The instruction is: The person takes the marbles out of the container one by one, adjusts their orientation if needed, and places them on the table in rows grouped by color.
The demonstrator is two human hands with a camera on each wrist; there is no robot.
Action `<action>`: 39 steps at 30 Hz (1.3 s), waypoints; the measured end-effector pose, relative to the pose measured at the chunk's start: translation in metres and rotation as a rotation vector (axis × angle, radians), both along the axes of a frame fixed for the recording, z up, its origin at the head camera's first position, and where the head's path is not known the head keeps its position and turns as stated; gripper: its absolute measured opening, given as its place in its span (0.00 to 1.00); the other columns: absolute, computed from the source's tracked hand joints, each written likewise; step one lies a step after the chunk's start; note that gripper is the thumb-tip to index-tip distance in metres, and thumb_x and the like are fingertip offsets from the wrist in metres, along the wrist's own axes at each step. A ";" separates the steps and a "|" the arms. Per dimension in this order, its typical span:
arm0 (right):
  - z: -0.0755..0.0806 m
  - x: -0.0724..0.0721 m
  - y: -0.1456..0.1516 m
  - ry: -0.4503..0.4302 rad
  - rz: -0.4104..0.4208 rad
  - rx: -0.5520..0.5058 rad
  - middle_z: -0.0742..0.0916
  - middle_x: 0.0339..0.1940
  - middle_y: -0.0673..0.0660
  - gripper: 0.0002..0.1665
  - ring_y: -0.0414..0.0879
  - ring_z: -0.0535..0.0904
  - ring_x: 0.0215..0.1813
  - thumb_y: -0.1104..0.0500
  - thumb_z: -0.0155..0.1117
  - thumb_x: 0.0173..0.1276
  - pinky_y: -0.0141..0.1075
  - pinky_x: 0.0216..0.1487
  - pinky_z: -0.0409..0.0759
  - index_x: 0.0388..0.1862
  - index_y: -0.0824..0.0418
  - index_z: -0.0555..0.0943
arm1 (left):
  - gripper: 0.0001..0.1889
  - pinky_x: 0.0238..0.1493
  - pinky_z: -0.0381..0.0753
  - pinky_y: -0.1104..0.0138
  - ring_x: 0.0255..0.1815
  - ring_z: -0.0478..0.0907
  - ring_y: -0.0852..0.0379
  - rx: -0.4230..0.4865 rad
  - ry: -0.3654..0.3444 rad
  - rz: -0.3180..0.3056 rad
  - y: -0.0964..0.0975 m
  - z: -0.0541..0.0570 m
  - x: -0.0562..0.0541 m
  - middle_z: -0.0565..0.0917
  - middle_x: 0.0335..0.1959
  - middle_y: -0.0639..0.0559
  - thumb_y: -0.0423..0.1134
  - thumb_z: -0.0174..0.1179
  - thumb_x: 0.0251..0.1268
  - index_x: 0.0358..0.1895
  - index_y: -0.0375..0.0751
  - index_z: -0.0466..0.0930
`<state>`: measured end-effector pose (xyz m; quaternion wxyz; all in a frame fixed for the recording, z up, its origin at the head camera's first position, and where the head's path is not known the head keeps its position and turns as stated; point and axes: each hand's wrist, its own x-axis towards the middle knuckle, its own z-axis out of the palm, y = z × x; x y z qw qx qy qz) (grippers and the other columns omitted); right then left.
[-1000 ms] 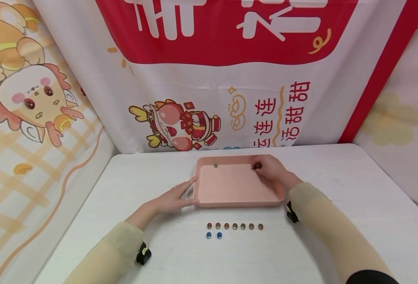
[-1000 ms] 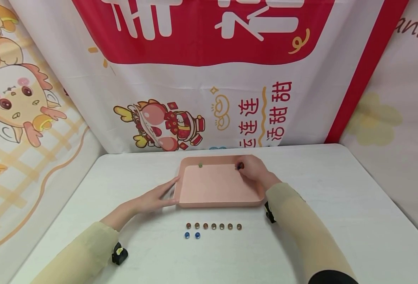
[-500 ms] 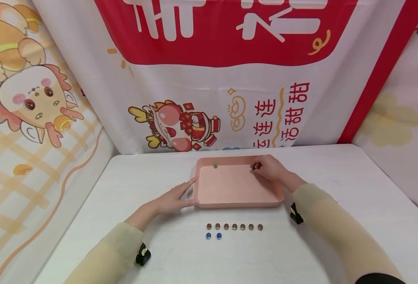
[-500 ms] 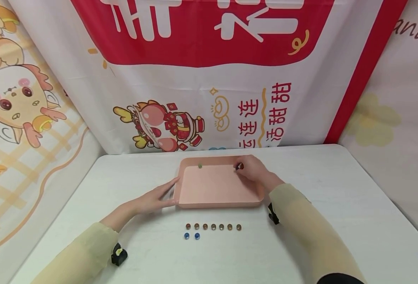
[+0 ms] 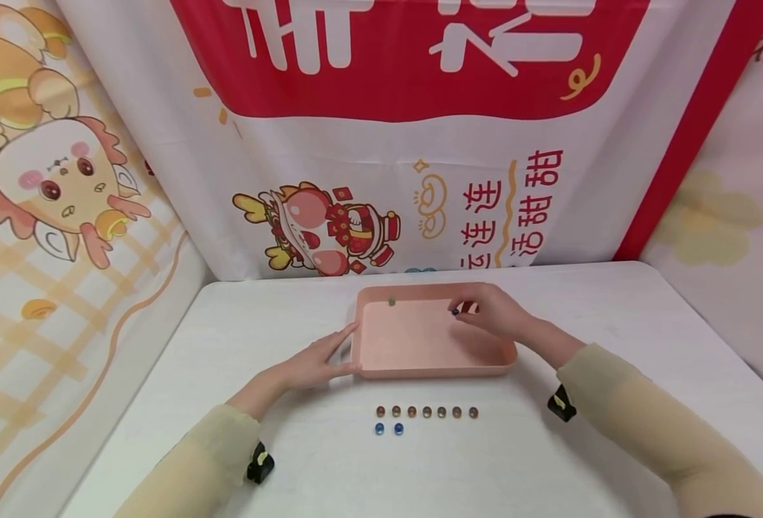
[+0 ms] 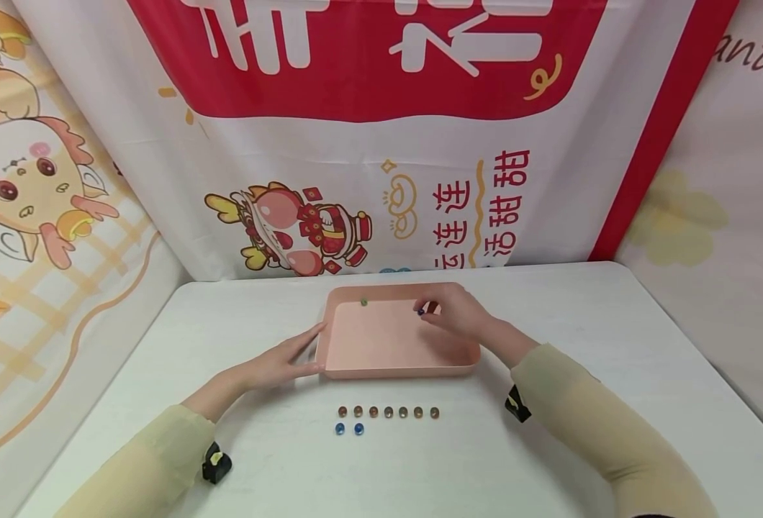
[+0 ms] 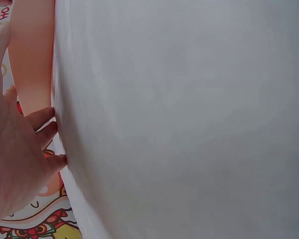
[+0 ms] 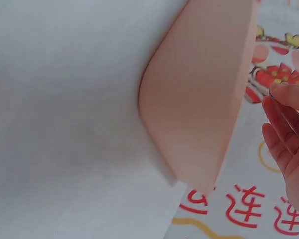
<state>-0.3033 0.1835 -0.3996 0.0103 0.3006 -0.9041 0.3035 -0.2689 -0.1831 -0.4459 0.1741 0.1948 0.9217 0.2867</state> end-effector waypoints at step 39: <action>-0.032 0.103 -0.050 -0.318 0.103 -0.241 0.84 0.35 0.45 0.09 0.41 0.81 0.35 0.63 0.72 0.61 0.32 0.37 0.83 0.41 0.59 0.85 | 0.46 0.72 0.46 0.43 0.77 0.45 0.46 0.004 -0.006 0.003 0.001 0.001 0.002 0.50 0.78 0.51 0.65 0.59 0.62 0.79 0.65 0.42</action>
